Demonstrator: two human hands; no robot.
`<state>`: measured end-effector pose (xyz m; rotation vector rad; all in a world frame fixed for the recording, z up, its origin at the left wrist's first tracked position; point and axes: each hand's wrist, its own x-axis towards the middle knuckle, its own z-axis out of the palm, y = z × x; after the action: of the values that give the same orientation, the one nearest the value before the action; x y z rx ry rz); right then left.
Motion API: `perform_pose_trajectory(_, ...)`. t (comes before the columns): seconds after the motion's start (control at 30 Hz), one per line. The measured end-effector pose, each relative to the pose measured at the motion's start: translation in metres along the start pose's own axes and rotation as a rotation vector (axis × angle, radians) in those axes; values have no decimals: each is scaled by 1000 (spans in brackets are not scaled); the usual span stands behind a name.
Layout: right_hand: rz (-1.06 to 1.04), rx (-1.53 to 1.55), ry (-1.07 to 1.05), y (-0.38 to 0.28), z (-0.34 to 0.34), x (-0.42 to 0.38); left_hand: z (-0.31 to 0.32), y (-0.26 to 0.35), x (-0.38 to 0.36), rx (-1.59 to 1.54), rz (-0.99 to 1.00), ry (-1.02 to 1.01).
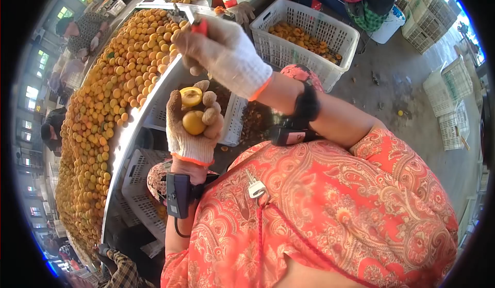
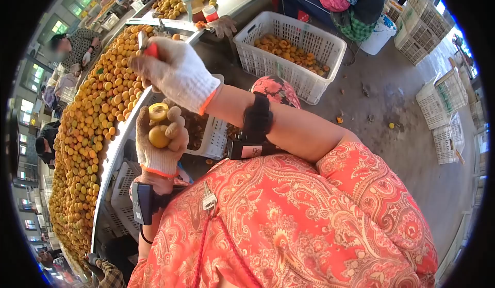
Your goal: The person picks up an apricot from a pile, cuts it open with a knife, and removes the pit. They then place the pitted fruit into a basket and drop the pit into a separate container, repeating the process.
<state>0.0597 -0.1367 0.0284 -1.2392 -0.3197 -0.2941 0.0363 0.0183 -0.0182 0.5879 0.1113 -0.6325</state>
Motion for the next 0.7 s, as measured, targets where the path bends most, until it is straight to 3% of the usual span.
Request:
perform_pose_trajectory(0.03,39,159,41,-4,0,-1,0,0,0,1,-3,-6)
perform_pose_trajectory(0.1,28,276,34,-11,4,-2,0,-1,-3,47,-19,-201)
perform_pose_trajectory(0.23,-8,525,-31,-9,4,-2,18,-8,-11,154,81,-41)
perform_pose_trajectory(0.43,-34,481,-10,-18,8,-6,17,-5,-11,90,38,86)
perform_pose_trajectory(0.53,64,518,73,-17,13,-8,17,-8,-9,230,85,100)
perform_pose_trajectory(0.7,38,578,4,-10,3,-8,20,-14,-11,281,126,47)
